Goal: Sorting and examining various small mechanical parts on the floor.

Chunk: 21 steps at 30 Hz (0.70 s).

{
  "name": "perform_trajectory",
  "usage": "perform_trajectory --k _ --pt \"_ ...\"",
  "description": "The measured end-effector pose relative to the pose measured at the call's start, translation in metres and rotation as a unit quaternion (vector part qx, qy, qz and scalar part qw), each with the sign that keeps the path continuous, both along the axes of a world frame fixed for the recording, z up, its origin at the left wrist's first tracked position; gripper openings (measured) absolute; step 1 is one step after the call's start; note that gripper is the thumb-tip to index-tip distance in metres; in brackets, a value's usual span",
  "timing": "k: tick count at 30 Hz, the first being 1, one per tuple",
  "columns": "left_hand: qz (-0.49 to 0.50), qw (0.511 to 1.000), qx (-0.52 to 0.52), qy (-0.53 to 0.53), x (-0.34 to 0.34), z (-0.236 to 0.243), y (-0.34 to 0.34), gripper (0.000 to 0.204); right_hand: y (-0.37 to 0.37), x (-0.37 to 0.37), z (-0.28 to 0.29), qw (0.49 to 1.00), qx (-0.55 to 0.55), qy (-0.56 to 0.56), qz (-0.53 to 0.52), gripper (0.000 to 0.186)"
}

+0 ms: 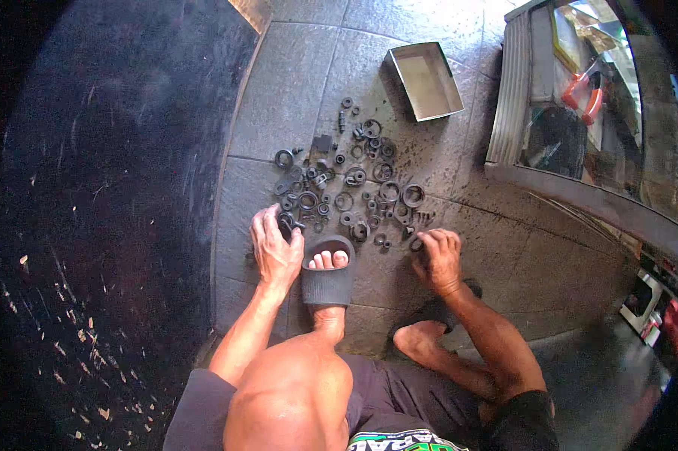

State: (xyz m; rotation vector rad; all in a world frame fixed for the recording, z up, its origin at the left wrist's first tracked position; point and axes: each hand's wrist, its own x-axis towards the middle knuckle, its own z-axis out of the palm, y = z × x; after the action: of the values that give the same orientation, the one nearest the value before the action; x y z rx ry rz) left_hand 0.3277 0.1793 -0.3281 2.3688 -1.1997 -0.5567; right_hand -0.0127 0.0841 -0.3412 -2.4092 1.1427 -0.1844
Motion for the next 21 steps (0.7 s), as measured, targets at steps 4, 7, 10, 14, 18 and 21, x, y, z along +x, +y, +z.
perform_trajectory --k 4,7,10,14,18,21 --pt "0.026 0.989 0.04 0.14 -0.003 0.035 -0.009 0.026 0.015 -0.008 -0.003 0.996 0.027 0.009 0.087 0.066" --pt "-0.041 0.865 0.244 0.437 -0.011 0.107 -0.048 0.02 0.022 -0.014 -0.009 0.997 0.043 0.014 0.069 0.065" --pt "-0.348 0.645 0.139 0.666 -0.011 0.162 -0.071 0.03 0.022 -0.01 -0.01 0.996 0.065 0.001 0.059 0.064" --pt "-0.469 0.646 0.086 0.596 -0.028 0.258 -0.096 0.045 0.001 0.005 0.0 0.999 0.023 -0.019 0.015 0.066" --pt "-0.669 0.115 0.102 0.727 -0.081 0.21 -0.15 0.021 -0.026 0.022 -0.002 0.999 -0.008 -0.035 -0.023 0.065" --pt "-0.711 0.152 0.138 0.673 -0.084 0.225 -0.162 0.021 -0.064 0.056 0.001 0.984 -0.098 -0.114 -0.099 0.058"
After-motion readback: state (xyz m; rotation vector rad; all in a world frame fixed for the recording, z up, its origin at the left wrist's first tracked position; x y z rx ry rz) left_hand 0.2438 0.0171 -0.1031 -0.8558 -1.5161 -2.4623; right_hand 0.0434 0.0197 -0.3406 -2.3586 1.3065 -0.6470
